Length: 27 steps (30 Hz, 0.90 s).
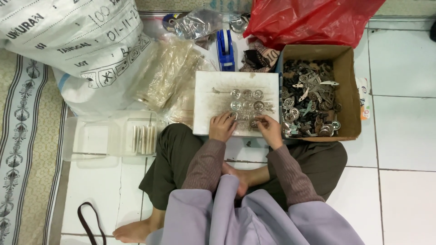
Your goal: The person is sitting on the floor, sorting through a box of metal buckles and components, and placing them into small clear plastic bags for organization.
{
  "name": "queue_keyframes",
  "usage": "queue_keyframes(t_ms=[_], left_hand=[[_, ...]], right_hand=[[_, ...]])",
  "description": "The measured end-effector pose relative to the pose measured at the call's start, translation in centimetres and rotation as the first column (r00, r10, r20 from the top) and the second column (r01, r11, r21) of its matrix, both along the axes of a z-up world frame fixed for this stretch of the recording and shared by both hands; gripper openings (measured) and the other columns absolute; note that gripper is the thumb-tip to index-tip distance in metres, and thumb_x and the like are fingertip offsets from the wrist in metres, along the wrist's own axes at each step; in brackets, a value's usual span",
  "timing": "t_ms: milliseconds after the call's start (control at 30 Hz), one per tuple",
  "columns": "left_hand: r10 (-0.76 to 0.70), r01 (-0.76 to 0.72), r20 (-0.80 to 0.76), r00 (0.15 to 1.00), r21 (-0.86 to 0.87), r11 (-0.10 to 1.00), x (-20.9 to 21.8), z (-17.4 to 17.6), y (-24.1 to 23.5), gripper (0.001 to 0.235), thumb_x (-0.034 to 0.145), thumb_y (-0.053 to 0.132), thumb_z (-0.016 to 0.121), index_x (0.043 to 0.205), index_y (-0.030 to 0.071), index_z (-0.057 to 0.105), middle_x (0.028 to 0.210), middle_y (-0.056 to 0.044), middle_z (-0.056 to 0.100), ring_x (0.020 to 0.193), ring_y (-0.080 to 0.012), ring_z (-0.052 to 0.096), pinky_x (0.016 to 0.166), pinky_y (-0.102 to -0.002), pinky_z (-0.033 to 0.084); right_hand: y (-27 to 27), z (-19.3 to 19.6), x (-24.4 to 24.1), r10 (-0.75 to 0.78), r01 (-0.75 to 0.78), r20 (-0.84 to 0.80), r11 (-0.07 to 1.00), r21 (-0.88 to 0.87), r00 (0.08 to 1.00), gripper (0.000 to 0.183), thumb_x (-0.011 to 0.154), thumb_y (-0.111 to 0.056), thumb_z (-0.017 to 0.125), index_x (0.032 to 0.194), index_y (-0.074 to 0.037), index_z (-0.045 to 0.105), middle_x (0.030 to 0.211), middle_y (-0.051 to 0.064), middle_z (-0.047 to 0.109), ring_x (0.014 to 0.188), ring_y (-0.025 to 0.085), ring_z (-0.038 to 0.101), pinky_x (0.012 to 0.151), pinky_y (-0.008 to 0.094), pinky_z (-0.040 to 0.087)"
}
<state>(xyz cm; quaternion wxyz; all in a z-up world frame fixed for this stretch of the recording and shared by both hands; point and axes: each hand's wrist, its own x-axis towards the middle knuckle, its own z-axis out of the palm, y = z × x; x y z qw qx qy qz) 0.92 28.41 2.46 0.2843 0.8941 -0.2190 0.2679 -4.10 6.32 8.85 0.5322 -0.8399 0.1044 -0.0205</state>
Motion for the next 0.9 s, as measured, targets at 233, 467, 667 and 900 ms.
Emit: queue_keyframes(t_ms=[233,467,667,900], left_hand=[[0.002,-0.004,-0.054,0.999,-0.027,1.0,-0.2,0.8,0.3,0.019,0.09,0.038,0.074,0.104,0.025,0.076,0.112,0.005,0.073,0.111,-0.0147,0.065,0.096,-0.037,0.044],[-0.025,0.024,-0.022,0.999,-0.019,1.0,-0.4,0.5,0.3,0.014,0.09,0.035,0.075,0.1,0.025,0.076,0.109,0.006,0.074,0.109,-0.0131,0.066,0.096,-0.036,0.044],[-0.041,0.04,-0.025,0.999,-0.055,0.998,-0.2,0.4,0.2,0.016,0.09,0.033,0.075,0.101,0.021,0.076,0.107,0.003,0.076,0.106,-0.014,0.068,0.093,-0.035,0.049],[-0.008,0.01,0.039,0.999,-0.04,0.999,-0.3,2.1,0.3,0.023,0.086,0.033,0.075,0.102,0.018,0.075,0.113,-0.003,0.075,0.114,-0.0199,0.067,0.097,-0.04,0.048]], right_hand=[[4.1,3.1,1.9,0.15,-0.097,0.065,0.858,-0.505,0.987,0.021,0.096,-0.011,0.069,0.117,-0.01,0.073,0.104,0.009,0.076,0.099,0.026,0.073,0.101,0.043,0.046],[3.2,-2.6,3.3,0.165,-0.019,0.139,0.706,-0.708,0.977,0.015,0.097,-0.02,0.071,0.112,-0.022,0.075,0.103,-0.002,0.076,0.11,0.019,0.067,0.112,0.05,0.028],[3.7,-1.6,2.7,0.153,0.113,0.3,0.696,-0.71,0.942,0.016,0.095,-0.023,0.074,0.111,-0.025,0.073,0.106,-0.005,0.073,0.11,0.015,0.065,0.11,0.046,0.031],[4.8,1.6,-0.7,0.184,0.027,0.193,0.651,-0.758,0.964,0.017,0.1,-0.029,0.07,0.109,-0.016,0.077,0.12,0.005,0.073,0.125,0.023,0.061,0.116,0.055,0.026]])
